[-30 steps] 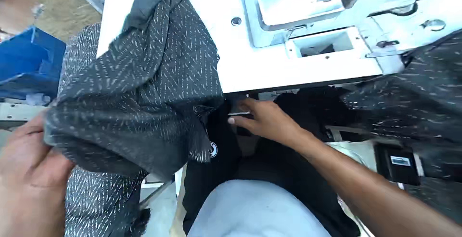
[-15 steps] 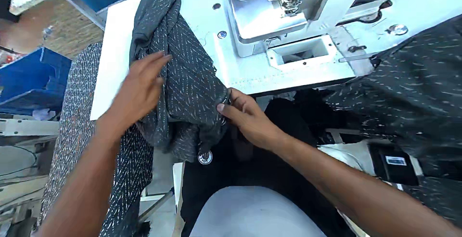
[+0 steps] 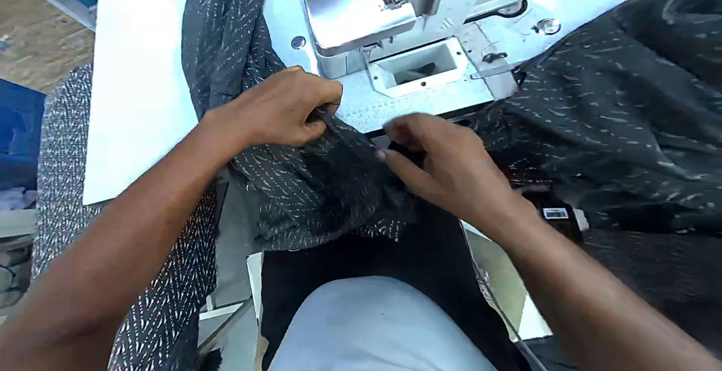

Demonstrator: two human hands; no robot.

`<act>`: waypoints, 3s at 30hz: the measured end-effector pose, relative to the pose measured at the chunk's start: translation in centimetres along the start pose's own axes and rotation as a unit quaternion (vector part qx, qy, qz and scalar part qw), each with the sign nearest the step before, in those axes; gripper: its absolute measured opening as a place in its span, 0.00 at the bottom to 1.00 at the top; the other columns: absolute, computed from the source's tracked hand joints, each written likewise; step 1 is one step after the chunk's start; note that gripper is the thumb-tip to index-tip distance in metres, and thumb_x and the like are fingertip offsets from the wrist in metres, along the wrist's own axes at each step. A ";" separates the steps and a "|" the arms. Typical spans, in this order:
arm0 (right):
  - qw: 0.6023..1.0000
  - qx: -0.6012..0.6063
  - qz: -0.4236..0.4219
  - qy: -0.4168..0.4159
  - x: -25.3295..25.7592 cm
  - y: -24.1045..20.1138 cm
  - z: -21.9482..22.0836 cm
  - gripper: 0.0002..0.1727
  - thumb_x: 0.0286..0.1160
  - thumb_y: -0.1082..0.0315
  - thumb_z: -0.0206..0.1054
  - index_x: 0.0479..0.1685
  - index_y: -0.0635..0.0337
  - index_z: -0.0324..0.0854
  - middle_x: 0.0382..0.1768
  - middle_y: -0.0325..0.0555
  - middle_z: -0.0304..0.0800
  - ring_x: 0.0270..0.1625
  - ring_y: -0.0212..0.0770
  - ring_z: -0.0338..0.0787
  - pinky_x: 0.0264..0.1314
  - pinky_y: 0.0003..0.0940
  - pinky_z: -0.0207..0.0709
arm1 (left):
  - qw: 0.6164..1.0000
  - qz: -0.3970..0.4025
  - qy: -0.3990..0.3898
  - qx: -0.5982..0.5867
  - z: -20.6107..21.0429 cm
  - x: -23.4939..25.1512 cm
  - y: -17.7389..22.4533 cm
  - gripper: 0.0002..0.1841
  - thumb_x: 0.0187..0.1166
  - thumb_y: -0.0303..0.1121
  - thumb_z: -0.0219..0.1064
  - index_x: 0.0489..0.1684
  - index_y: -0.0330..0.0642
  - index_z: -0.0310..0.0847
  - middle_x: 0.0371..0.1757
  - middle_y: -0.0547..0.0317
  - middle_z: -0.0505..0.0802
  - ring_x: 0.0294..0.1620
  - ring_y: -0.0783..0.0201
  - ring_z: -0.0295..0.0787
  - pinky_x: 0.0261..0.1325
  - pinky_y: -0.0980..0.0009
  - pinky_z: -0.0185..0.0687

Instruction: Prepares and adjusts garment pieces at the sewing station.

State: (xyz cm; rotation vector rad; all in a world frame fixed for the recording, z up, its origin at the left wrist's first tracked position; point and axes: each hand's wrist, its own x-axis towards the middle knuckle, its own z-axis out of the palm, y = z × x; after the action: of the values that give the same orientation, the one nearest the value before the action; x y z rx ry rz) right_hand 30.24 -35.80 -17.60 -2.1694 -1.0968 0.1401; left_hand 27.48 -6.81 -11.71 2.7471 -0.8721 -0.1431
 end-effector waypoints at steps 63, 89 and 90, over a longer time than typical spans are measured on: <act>0.922 0.361 -0.126 0.065 3.0 -2.9 -2.3 0.05 0.81 0.71 0.67 0.48 0.63 0.81 0.38 0.39 0.88 0.29 0.26 0.84 0.28 0.20 0.81 | 0.905 -0.029 0.302 -0.299 -1.5 0.5 5.7 0.06 0.83 0.28 0.67 0.41 0.34 0.85 0.36 0.64 0.90 0.35 0.78 0.84 0.40 0.81 0.82; 0.885 0.410 0.146 0.162 4.0 -1.9 0.1 0.08 0.67 0.71 0.73 0.38 0.57 0.78 0.22 0.38 0.80 0.21 0.31 0.78 0.23 0.27 0.74 | 0.962 0.012 0.273 -0.010 -6.0 6.7 -1.5 0.09 0.80 0.35 0.71 0.43 0.37 0.90 0.42 0.51 0.93 0.51 0.56 0.87 0.61 0.56 0.79; 0.880 0.415 0.179 0.145 3.3 -0.9 0.3 0.12 0.67 0.71 0.72 0.48 0.58 0.81 0.24 0.39 0.82 0.22 0.33 0.80 0.25 0.28 0.77 | 0.960 0.002 0.275 -0.056 -4.4 7.8 -2.0 0.09 0.77 0.35 0.74 0.42 0.37 0.89 0.41 0.53 0.93 0.49 0.57 0.87 0.60 0.57 0.80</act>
State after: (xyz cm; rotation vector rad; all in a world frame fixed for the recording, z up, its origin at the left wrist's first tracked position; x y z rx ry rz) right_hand 31.62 -32.83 -16.56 -1.5029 -0.3328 0.3633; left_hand 35.69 -8.83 -8.15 2.4725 -0.6828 0.5301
